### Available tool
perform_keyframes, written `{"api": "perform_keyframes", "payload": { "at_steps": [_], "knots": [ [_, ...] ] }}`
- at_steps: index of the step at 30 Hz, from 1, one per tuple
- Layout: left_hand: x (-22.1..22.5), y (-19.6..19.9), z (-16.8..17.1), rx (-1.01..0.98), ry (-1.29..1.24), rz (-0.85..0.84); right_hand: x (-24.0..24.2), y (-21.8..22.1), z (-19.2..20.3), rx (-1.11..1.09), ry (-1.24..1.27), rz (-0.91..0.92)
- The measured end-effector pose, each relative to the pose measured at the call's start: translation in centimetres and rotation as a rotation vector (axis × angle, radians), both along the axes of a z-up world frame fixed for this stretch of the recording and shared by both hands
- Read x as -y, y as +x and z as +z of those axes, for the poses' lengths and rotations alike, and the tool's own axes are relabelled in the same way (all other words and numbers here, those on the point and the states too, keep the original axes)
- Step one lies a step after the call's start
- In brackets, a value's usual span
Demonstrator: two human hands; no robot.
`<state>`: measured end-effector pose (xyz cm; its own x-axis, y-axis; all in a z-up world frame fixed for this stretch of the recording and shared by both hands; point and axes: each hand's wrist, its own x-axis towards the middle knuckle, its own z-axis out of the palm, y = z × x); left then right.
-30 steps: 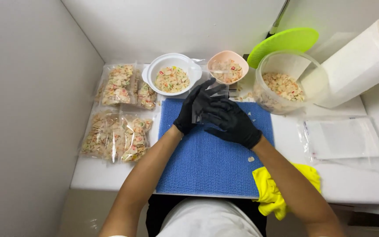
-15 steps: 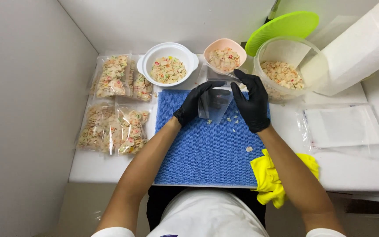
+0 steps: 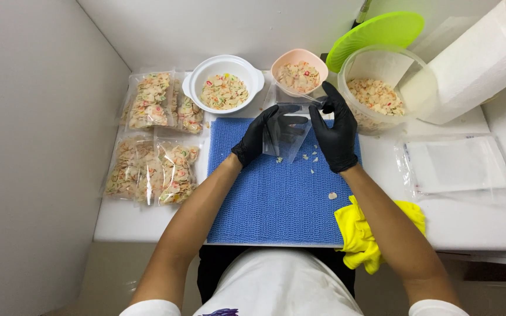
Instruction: Packaging a shredded food mixture into individual plastic bags for portion control.
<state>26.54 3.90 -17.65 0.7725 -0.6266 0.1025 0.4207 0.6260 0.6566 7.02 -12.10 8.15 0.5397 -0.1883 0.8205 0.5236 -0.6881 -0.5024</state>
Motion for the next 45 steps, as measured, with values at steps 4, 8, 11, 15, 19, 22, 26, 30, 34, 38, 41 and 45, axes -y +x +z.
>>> {"api": "perform_keyframes", "payload": {
  "at_steps": [4, 8, 11, 15, 19, 22, 26, 30, 34, 38, 41, 45],
  "knots": [
    [-0.3, -5.1, 10.6, -0.062, -0.006, -0.145, 0.1, -0.8, 1.9, 0.011, -0.118, -0.065],
    [-1.4, -11.5, 20.3, -0.139, -0.132, -0.316, 1.1, -0.5, 1.1, 0.084, -0.201, -0.106],
    [-1.5, -10.9, 19.4, -0.321, -0.143, -0.264, 1.1, -1.1, 2.4, 0.107, -0.191, -0.07],
    [-0.7, -6.1, 10.4, 0.109, -0.177, -0.285, 1.6, -1.0, 0.9, 0.084, -0.152, 0.028],
    [-4.3, -15.7, 30.4, 0.622, -0.052, -0.198, 1.5, -0.9, 0.3, 0.109, -0.272, 0.028],
    [-2.8, -10.2, 21.2, 0.853, 0.482, -0.078, 2.0, -0.6, -0.6, 0.162, -0.411, -0.043],
    [-2.2, -7.9, 14.6, 0.476, -0.082, -0.442, 0.7, -0.8, 0.0, 0.325, -0.647, -0.137],
    [-2.6, -9.5, 15.0, 0.231, 0.126, -0.41, 0.9, -1.1, -0.5, 0.132, -0.433, 0.072],
    [-4.5, -10.2, 17.2, -0.071, 0.217, -0.388, 0.8, -1.1, -0.7, 0.113, -0.492, 0.107],
    [-6.4, -14.0, 25.3, -0.116, 0.209, -0.39, -0.9, -2.2, 0.6, -0.028, -0.294, 0.227],
    [-6.5, -10.6, 21.1, -0.011, 0.179, -0.611, -1.6, -2.9, 1.8, -0.281, -0.116, 0.345],
    [-9.1, -2.2, 11.1, 0.444, 0.386, -0.403, -1.4, -3.3, 2.3, -0.646, 0.124, 0.446]
  ]
}}
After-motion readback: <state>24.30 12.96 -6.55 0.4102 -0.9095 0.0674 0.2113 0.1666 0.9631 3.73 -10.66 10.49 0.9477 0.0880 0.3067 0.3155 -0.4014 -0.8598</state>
